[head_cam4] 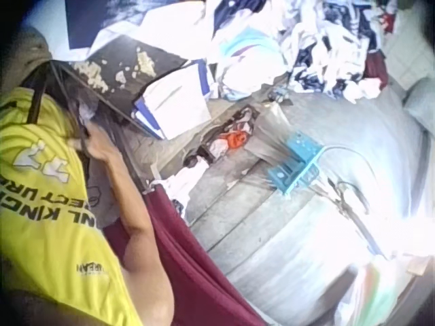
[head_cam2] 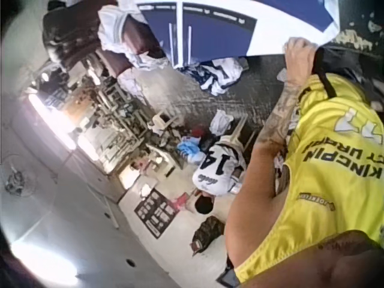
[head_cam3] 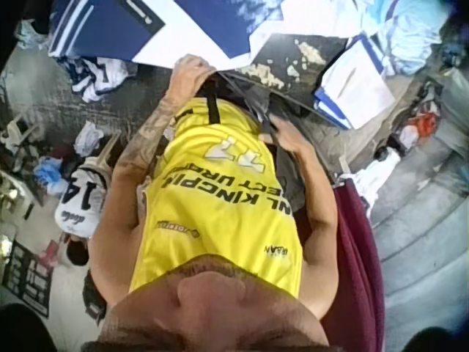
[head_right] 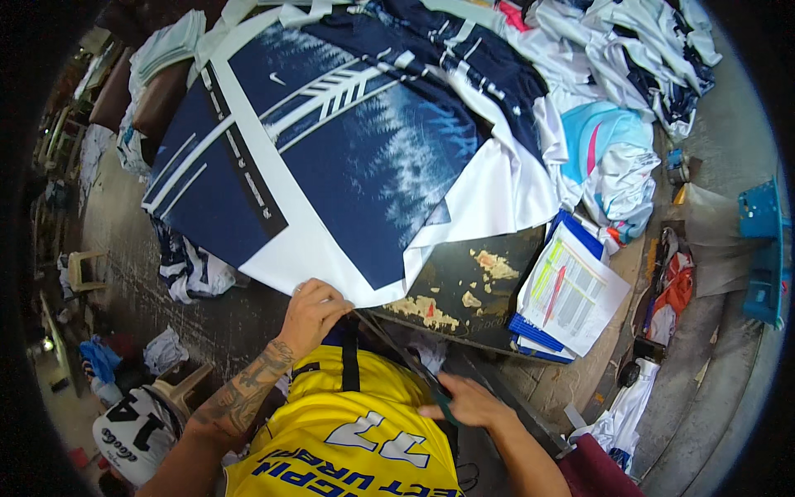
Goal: The person lays out a blue and white jersey on a cluttered table, cuts along a white paper template with scissors, and marks a printed sheet with a red pen. The person repeats this process for several jerseys, flipping them over and trimming the edges to match the template.
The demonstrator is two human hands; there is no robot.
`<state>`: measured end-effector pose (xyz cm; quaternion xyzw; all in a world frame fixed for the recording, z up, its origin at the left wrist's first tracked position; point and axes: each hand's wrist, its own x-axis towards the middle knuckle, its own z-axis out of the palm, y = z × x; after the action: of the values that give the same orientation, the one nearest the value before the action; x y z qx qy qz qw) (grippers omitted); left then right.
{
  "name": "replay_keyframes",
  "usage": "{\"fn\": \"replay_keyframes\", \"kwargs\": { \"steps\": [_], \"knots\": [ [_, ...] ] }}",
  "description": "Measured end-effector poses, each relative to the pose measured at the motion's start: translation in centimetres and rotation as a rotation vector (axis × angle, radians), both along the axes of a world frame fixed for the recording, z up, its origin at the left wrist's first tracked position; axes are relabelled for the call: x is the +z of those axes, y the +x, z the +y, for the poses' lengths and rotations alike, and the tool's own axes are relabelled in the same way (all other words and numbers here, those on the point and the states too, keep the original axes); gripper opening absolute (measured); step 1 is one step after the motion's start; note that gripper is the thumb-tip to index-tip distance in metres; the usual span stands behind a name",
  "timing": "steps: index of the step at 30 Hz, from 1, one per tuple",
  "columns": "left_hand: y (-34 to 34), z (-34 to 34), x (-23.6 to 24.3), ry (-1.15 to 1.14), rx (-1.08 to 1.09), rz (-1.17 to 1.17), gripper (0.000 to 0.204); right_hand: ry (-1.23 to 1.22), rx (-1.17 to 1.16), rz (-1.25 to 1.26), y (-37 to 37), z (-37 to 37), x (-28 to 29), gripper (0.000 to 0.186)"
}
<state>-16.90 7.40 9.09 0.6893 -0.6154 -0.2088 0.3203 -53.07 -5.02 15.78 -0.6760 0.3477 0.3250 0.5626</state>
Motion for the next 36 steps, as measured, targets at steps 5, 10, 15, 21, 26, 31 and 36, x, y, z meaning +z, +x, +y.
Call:
{"fn": "replay_keyframes", "kwargs": {
  "steps": [5,10,15,21,26,31,36],
  "knots": [
    [-1.9,1.0,0.4,0.103,0.115,-0.018,0.012,-0.01,-0.124,-0.108,5.9,-1.6,-2.9,0.09],
    [-1.8,0.6,0.2,0.076,0.121,-0.032,0.014,-0.038,-0.118,0.023,5.8,-2.6,-2.6,0.074],
    [-2.2,0.3,0.5,0.103,0.126,-0.038,0.013,-0.01,-0.112,0.126,6.9,-2.5,-2.8,0.071],
    [-1.8,0.2,0.2,0.103,0.099,0.012,0.014,0.066,-0.131,0.086,11.0,-3.3,-2.9,0.081],
    [-0.5,-0.6,0.1,0.147,0.04,0.109,0.016,0.071,-0.168,0.142,15.4,-4.1,-2.2,0.088],
    [1.6,-1.2,0.1,0.211,-0.084,0.283,0.015,0.026,-0.181,0.1,20.7,-5.6,-2.0,0.088],
    [3.9,-1.5,-0.4,0.244,-0.216,0.394,0.025,0.014,-0.096,0.152,25.5,-7.4,-1.7,0.092]
  ]
}}
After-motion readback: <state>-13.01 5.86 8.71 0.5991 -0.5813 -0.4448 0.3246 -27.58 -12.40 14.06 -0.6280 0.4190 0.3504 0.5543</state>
